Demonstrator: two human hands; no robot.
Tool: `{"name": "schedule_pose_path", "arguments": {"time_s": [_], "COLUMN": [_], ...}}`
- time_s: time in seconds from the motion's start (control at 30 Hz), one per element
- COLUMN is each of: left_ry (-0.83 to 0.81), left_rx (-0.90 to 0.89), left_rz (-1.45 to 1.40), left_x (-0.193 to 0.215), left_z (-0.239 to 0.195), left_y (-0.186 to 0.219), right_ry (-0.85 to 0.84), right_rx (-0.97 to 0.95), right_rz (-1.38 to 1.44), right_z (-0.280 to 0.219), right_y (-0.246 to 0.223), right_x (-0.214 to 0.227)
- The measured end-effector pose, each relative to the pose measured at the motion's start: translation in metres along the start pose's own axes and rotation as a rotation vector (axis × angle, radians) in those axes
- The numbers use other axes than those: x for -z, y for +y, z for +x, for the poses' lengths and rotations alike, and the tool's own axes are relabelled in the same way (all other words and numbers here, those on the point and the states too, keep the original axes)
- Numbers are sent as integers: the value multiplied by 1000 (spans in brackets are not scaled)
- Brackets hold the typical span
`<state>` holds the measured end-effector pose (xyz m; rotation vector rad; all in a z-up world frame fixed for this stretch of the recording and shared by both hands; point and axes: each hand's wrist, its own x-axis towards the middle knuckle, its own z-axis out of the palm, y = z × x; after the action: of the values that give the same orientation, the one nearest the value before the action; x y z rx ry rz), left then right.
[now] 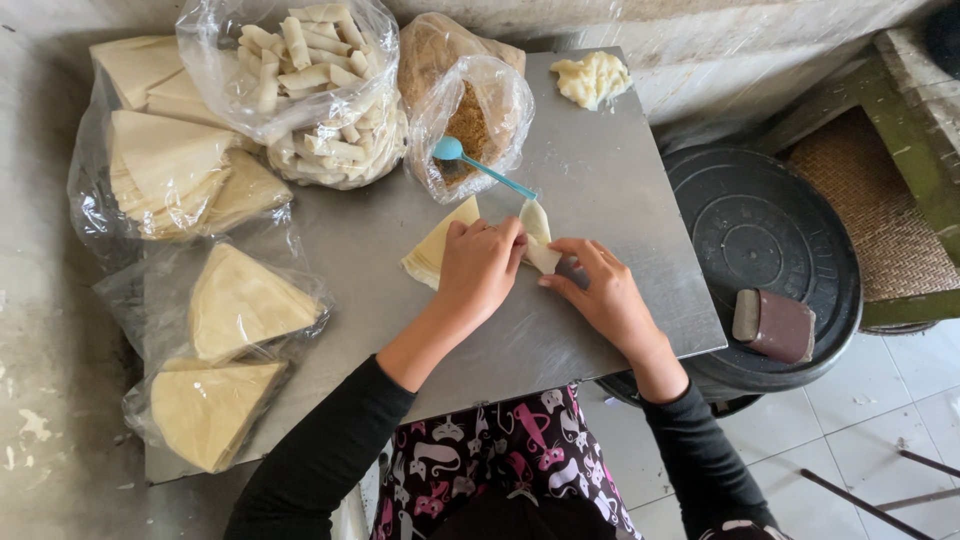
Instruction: The person folds triangular pastry sheets into cones, scoops a grainy filling into each cone using a small blue spoon, and seals the edges to form samosas. The person repeats this process for multiple units on a metal countertop.
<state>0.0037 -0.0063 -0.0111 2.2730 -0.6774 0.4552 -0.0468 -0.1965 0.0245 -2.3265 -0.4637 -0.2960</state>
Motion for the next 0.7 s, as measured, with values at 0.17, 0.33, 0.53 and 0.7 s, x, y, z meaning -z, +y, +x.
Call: {"name": "schedule_pose_path", "arguments": {"time_s": [0.17,0.33,0.53,0.7], "left_ry": [23,-46,-6,10], "left_rx": [-7,10,32,41], "left_rz": [48,-19,-7,3], "left_x": [-4,3,3,-4], "left_z": [1,3,4,3], "left_y": [1,1,4,1], "right_ry": [-59,-222,-307,-325], "right_rx": [-40,-55,-61,-46], "right_rz": [-17,42,99,176], "right_z": [19,48,51,48], "right_y": [10,21,27,39], "right_x": [3,9,18,19]}}
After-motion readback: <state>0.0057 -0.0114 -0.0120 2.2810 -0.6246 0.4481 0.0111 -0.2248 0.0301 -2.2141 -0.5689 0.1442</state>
